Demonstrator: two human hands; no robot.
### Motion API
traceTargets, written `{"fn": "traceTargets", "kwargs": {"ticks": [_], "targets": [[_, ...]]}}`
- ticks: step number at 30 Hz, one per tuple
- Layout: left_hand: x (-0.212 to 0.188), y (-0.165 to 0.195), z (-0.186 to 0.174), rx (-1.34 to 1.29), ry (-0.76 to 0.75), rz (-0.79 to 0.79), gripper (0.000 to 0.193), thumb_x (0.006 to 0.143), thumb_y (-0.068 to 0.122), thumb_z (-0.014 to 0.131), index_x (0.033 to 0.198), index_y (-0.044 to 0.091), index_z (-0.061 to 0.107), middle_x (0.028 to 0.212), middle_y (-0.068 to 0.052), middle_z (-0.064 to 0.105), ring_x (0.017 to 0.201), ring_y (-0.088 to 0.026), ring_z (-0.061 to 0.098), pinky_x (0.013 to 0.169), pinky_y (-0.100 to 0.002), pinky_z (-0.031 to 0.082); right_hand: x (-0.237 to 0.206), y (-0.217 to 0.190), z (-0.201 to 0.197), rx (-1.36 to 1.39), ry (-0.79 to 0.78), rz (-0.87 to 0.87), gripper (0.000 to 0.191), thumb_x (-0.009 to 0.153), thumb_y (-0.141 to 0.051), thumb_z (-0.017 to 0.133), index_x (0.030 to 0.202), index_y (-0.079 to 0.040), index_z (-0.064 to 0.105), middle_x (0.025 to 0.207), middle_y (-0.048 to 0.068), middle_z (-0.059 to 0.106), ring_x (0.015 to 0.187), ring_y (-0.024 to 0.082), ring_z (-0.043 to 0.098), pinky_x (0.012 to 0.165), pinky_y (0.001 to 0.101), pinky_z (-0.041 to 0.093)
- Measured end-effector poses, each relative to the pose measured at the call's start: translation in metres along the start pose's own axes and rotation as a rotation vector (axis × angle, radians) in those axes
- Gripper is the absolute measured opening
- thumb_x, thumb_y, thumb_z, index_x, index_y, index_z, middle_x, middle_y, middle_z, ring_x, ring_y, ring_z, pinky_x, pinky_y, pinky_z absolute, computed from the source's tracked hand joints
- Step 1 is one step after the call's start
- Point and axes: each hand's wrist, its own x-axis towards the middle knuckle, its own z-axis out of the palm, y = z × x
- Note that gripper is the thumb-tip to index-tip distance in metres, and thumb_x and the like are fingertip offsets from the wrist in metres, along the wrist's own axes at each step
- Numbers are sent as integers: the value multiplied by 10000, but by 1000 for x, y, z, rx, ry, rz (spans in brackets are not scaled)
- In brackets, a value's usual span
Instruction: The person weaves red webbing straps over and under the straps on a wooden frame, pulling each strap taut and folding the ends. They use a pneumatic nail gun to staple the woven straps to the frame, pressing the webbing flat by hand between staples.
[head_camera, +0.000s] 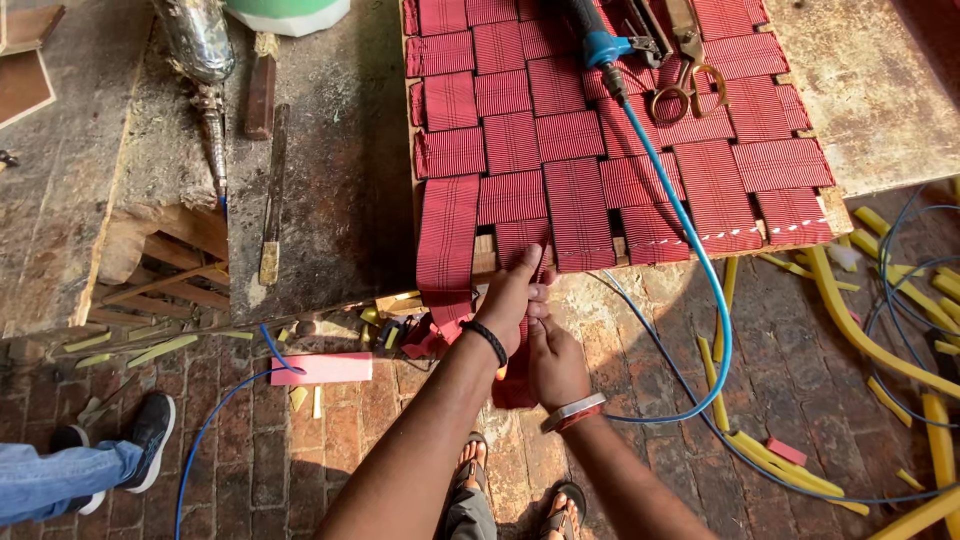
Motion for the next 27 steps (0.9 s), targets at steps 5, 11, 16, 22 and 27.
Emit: {"fn": "traceTargets", "kwargs": {"ticks": [5, 11, 16, 22, 27], "targets": [[6, -6, 4, 68, 40, 76, 538, 982, 614, 548, 770, 120, 547, 561, 74, 382, 471, -87, 353, 493, -270, 415, -15, -54, -87, -662, -122, -57, 329, 914, -419, 631, 1133, -215, 766, 1021, 30, 806, 874, 216, 776, 807, 379, 611], [13, -4, 5, 21, 92, 117, 530, 987, 586, 608, 734, 129, 519, 587, 58, 423, 487, -78, 362, 474, -259, 311, 97, -133, -92, -1270, -286, -688, 1126, 745, -464, 729, 1658, -156, 147, 1687, 183, 96, 1532, 330, 151, 1221, 490, 135], [11, -11, 17, 31, 217, 131, 499, 986, 526, 574, 680, 138, 502, 537, 44, 411, 442, -106, 379, 428, -291, 341, 125, -135, -68, -1401, -354, -675, 1002, 819, -547, 655, 1634, -295, 130, 1700, 112, 80, 1567, 263, 96, 1265, 455, 75], [-13, -40, 21, 61, 276, 159, 537, 1055, 479, 502, 623, 169, 428, 508, 66, 347, 417, -76, 305, 399, -285, 292, 114, -144, -71, -1399, -386, -557, 1111, 746, -569, 734, 1620, -318, 96, 1703, 80, 41, 1564, 237, 68, 1257, 442, 57], [-33, -65, 23, -61, 230, 258, 534, 1080, 441, 501, 626, 189, 379, 523, 86, 318, 423, -53, 267, 384, -272, 223, 116, -148, -65, -1457, -415, -512, 1198, 708, -580, 779, 1630, -348, 51, 1705, 65, 0, 1567, 218, 45, 1263, 423, 37]]}}
